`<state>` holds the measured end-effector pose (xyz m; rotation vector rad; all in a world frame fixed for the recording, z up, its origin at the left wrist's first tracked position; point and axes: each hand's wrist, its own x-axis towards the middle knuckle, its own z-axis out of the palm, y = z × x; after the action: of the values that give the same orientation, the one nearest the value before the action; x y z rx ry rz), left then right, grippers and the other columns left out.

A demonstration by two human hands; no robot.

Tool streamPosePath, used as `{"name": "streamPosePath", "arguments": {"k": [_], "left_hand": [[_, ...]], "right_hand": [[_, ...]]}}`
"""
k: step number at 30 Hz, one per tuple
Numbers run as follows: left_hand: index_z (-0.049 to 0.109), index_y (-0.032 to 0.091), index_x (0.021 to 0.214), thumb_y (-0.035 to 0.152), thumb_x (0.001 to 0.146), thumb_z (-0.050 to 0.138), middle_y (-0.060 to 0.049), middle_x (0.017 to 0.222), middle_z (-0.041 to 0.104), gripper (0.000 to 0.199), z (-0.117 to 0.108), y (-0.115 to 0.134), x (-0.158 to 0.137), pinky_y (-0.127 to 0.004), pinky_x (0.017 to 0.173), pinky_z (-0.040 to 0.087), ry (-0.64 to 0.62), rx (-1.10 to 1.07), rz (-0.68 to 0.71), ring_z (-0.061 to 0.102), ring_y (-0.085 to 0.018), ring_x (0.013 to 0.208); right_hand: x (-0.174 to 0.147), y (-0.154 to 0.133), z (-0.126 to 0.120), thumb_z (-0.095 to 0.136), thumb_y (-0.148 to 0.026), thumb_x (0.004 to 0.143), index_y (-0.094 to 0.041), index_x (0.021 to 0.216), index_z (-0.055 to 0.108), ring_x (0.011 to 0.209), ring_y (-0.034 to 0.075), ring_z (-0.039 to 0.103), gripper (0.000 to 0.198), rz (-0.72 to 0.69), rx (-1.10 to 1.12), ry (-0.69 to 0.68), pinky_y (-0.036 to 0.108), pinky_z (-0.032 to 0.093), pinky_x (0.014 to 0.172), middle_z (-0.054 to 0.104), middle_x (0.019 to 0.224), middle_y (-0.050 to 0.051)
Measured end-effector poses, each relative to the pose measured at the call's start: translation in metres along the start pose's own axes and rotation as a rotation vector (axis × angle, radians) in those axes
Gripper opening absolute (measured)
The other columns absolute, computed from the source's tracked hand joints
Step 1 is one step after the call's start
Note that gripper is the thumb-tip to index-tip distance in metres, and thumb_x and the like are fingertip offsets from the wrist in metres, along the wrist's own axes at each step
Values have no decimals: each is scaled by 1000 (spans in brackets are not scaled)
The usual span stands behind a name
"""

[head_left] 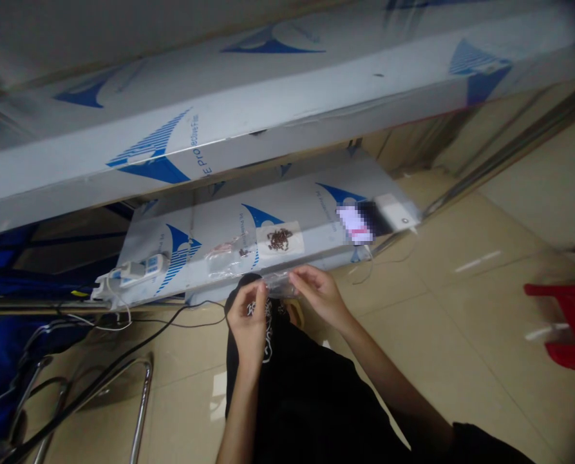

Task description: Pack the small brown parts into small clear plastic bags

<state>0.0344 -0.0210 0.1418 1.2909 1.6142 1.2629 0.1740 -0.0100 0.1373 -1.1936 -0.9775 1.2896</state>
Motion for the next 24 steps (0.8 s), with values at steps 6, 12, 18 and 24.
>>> {"name": "streamPosePath", "arguments": {"k": [6,12,18,24], "left_hand": [[62,14,83,33,73,60,-3,78,63,21,5,1,-5,-24,71,46,-7,-23,25,58,-13,71],[62,14,82,32,75,59,-4,78,63,19,9,4,-10,-23,69,45,4,23,73,57,-13,71],[61,14,83,30,76,58,-3,75,63,18,13,3,-11,-23,69,45,-18,-4,104,58,-13,69],[61,14,82,31,75,58,-4,78,63,19,14,2,-13,-23,69,46,-67,-51,77,58,-13,71]], "right_hand": [[-8,-4,-6,58,-37,74,-20,73,60,55,12,54,17,-26,-44,9,23,45,52,59,65,0],[-10,-1,-11,55,-37,77,-19,75,58,58,12,55,18,-63,-138,22,22,44,52,59,68,1],[-13,1,-14,52,-37,79,-18,77,58,60,12,55,20,-83,-175,38,21,43,53,60,71,2],[-19,-1,-8,57,-34,75,-19,81,60,66,13,57,16,-104,-202,2,22,45,58,63,77,2]]}}
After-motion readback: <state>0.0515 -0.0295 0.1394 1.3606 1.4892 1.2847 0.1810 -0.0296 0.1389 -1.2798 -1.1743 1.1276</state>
